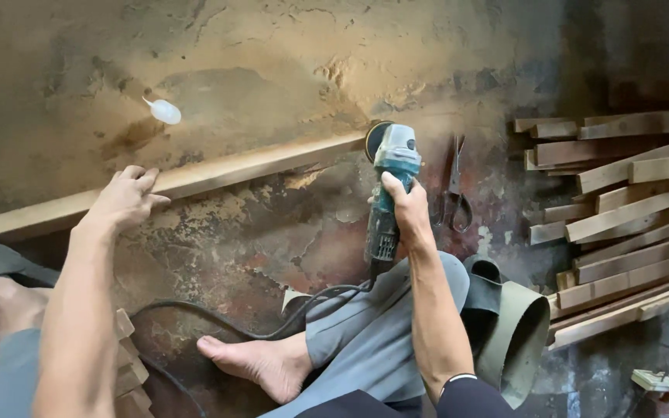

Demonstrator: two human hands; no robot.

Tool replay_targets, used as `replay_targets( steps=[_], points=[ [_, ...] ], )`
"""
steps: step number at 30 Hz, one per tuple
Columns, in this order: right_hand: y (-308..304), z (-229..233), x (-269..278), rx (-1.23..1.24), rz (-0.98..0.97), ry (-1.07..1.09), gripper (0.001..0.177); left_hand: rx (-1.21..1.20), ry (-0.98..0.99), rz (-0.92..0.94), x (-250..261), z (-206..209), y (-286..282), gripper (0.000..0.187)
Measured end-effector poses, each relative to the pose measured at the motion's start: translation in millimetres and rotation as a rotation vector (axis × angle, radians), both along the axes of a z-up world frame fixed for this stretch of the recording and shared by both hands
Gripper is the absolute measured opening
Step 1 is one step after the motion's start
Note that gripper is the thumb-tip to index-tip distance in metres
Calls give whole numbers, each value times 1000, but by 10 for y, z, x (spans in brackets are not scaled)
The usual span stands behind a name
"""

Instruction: Repairing a piece of wood by applying glue to a cavity and then smoothing it with an angle grinder.

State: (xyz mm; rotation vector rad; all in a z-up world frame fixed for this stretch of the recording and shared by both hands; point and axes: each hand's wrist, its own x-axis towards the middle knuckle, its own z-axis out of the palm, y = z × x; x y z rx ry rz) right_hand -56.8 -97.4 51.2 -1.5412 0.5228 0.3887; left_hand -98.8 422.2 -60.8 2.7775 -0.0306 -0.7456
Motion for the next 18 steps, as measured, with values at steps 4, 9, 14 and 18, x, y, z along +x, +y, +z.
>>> replay_targets(
  steps=[4, 9, 14, 18],
  points=[
    [258, -56, -54, -32, 148, 2, 39, -30, 13, 33, 21, 105, -48, 64],
    [864, -74, -241, -199, 412, -110, 46, -1, 15, -20, -10, -127, 84, 68],
    [683, 63, -190, -256, 459, -101, 50, -25, 9, 13, 9, -164, 112, 69],
    [52, 55, -19, -105, 199, -10, 44, -40, -17, 44, -9, -34, 56, 69]
  ],
)
